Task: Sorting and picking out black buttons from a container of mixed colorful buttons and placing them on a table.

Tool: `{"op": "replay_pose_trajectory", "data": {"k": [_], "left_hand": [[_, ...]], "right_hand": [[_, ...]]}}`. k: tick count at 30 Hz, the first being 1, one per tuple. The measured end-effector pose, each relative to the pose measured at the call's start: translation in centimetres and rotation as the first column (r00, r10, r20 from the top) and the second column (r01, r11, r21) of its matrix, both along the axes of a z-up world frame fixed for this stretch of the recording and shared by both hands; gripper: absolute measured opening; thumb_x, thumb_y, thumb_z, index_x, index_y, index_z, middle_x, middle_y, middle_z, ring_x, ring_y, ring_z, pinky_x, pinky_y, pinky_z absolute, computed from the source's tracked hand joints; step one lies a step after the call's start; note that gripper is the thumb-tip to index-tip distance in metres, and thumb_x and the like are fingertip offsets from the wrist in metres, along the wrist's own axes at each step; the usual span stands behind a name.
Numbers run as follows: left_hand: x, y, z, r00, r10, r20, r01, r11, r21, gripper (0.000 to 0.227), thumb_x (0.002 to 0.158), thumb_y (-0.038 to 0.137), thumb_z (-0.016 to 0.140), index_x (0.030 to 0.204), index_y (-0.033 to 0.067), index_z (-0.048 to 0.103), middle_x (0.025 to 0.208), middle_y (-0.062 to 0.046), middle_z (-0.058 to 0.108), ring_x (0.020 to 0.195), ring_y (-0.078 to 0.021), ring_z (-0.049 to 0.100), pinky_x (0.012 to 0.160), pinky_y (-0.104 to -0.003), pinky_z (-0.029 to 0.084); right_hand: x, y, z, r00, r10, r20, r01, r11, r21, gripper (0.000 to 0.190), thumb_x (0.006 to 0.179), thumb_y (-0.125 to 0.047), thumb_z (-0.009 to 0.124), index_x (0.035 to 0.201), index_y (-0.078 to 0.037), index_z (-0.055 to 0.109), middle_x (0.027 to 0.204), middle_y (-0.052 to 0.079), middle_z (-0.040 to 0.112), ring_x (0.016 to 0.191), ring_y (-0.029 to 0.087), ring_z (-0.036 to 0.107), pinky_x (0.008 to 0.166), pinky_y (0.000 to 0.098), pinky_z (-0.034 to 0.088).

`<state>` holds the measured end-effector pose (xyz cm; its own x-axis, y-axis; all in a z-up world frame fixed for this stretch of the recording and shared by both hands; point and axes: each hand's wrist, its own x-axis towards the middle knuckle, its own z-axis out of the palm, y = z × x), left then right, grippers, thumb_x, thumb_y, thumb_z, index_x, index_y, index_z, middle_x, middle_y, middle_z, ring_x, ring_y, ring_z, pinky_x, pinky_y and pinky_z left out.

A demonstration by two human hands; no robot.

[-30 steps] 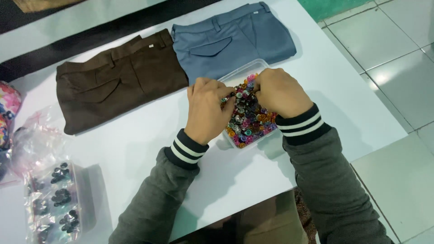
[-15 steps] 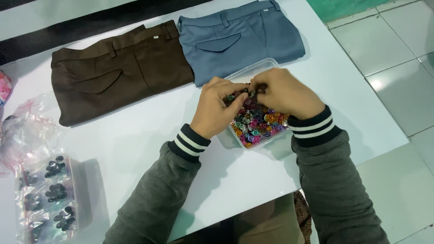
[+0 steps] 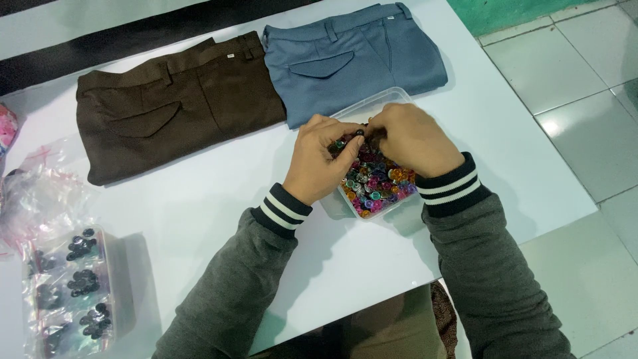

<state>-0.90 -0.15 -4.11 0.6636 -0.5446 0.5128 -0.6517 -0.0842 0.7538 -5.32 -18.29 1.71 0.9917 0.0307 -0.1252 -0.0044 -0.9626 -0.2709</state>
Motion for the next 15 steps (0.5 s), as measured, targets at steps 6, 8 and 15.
{"op": "replay_pose_trajectory", "data": {"k": [6, 8, 15], "left_hand": [[0.0, 0.2, -0.1, 1.0, 0.001, -0.029, -0.002, 0.999, -0.04, 0.013, 0.1, 0.026, 0.068, 0.107, 0.0193, 0.077, 0.087, 0.001, 0.072, 0.097, -0.02, 0.063, 0.091, -0.034, 0.042], [-0.1, 0.2, -0.3, 0.999, 0.004, -0.032, -0.005, 0.999, -0.034, 0.014, 0.1, 0.026, 0.067, 0.107, 0.0198, 0.077, 0.087, 0.001, 0.072, 0.098, -0.0198, 0.062, 0.092, -0.034, 0.041], [-0.2, 0.3, -0.1, 0.999, 0.007, -0.046, -0.008, 1.0, -0.027, 0.014, 0.101, 0.028, 0.067, 0.108, 0.0196, 0.077, 0.087, 0.001, 0.071, 0.098, -0.0176, 0.061, 0.092, -0.033, 0.041]], "right_hand": [[-0.4, 1.8, 0.8, 0.99, -0.073, -0.125, 0.073, 0.997, -0.004, 0.035, 0.083, -0.001, 0.062, 0.116, -0.003, 0.076, 0.101, 0.024, 0.075, 0.099, 0.045, 0.071, 0.079, 0.0544, 0.059], [-0.4, 1.5, 0.7, 0.991, -0.072, -0.117, 0.074, 0.997, 0.015, 0.034, 0.084, -0.001, 0.062, 0.115, -0.002, 0.076, 0.1, 0.023, 0.075, 0.097, 0.045, 0.072, 0.078, 0.0539, 0.059], [-0.8, 0.9, 0.5, 0.994, -0.065, -0.086, 0.073, 0.993, 0.09, 0.028, 0.083, -0.003, 0.062, 0.107, 0.0, 0.076, 0.094, 0.023, 0.075, 0.094, 0.046, 0.072, 0.075, 0.0562, 0.058]]}}
